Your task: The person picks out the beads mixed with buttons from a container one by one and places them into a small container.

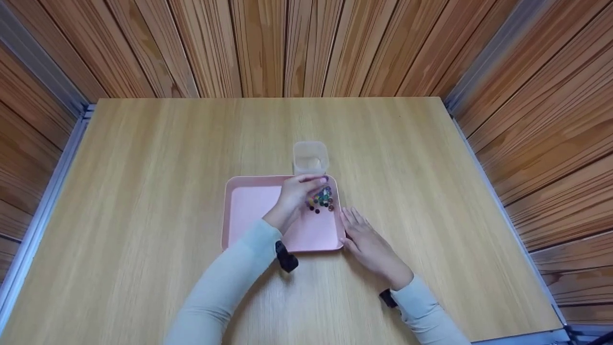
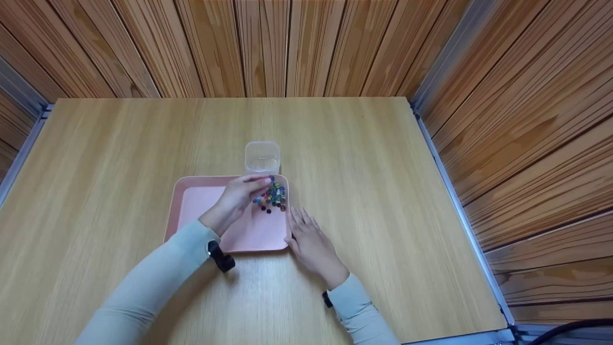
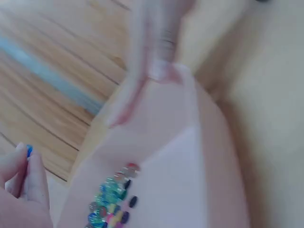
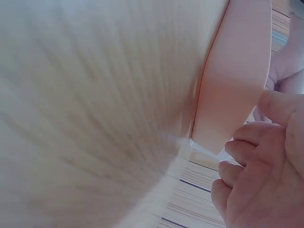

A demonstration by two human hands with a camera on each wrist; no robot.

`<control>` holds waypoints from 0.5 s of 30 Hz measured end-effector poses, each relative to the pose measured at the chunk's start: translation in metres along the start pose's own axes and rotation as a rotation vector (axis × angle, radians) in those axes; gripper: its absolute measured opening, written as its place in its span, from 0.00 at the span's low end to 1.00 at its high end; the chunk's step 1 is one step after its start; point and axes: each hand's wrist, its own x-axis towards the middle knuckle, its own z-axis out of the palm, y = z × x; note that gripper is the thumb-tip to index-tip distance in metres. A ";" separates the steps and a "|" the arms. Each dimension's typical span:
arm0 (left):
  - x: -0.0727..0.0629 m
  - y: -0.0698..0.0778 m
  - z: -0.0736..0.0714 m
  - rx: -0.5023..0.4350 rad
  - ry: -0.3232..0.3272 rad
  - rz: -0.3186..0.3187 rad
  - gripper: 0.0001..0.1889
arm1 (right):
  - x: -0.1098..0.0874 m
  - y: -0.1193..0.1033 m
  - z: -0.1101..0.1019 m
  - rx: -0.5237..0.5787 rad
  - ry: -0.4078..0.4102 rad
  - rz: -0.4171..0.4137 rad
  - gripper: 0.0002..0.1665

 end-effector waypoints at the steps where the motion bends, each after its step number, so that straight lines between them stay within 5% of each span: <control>1: 0.001 0.002 -0.001 -0.077 0.010 -0.022 0.16 | 0.000 0.000 0.000 0.004 -0.002 0.006 0.37; 5: 0.005 0.009 -0.004 -0.289 0.047 -0.061 0.15 | -0.001 -0.001 0.000 0.015 -0.015 0.036 0.37; 9: 0.009 0.016 -0.008 -0.334 0.077 -0.053 0.13 | 0.000 -0.002 0.001 0.015 -0.030 0.059 0.37; 12: 0.012 0.023 -0.009 -0.164 0.099 0.003 0.12 | 0.000 -0.002 0.000 0.015 -0.024 0.055 0.37; 15: 0.017 0.028 -0.007 0.159 0.128 0.114 0.12 | 0.000 -0.002 0.001 0.012 -0.011 0.028 0.37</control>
